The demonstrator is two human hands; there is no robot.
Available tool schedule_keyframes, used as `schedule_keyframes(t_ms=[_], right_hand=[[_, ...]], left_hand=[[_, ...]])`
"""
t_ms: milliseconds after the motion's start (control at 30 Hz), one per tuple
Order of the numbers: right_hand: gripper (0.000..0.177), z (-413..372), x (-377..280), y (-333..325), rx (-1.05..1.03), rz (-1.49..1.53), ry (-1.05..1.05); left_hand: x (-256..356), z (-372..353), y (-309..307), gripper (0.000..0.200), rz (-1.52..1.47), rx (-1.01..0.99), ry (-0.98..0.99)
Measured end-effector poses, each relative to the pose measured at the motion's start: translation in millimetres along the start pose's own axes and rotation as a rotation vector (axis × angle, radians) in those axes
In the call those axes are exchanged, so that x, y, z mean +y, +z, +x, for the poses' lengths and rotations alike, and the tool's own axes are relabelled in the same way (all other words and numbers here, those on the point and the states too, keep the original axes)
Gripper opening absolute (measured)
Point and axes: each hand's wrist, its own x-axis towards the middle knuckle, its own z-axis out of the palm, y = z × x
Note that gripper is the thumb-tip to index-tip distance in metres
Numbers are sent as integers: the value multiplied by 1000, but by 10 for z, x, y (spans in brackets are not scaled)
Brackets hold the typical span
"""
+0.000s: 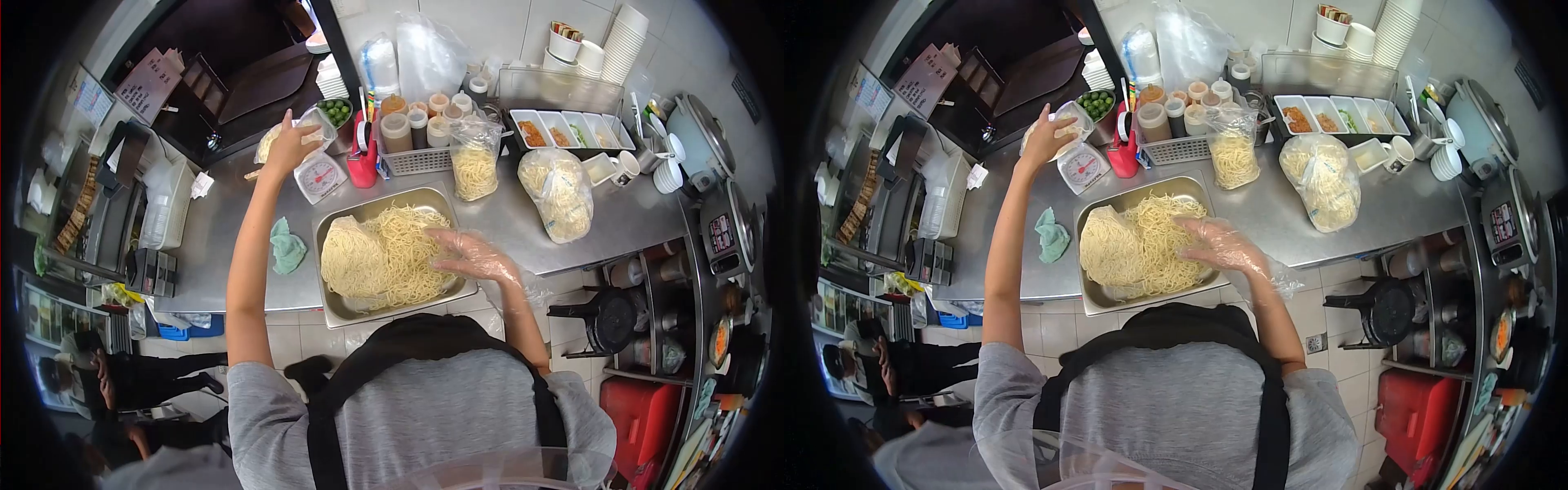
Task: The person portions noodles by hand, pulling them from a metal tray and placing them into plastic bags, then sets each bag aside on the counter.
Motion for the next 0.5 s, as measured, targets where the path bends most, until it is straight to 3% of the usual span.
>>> schedule_keyframes(t_ms=[67,267,367,467,500], right_hand=[[62,-17,54,40,17,-16,-12],[62,-33,100,39,-8,54,0],[56,-16,136,84,33,120,-11],[43,-10,73,13,89,395,179],[39,-22,106,5,173,415,177]], left_hand=[[128,-19,-125,46,-49,-125,-39],[202,50,-56,46,77,-171,-72],[149,48,182,43,85,94,-105],[-202,176,279,44,-83,303,-19],[-248,183,222,48,-187,257,-166]])
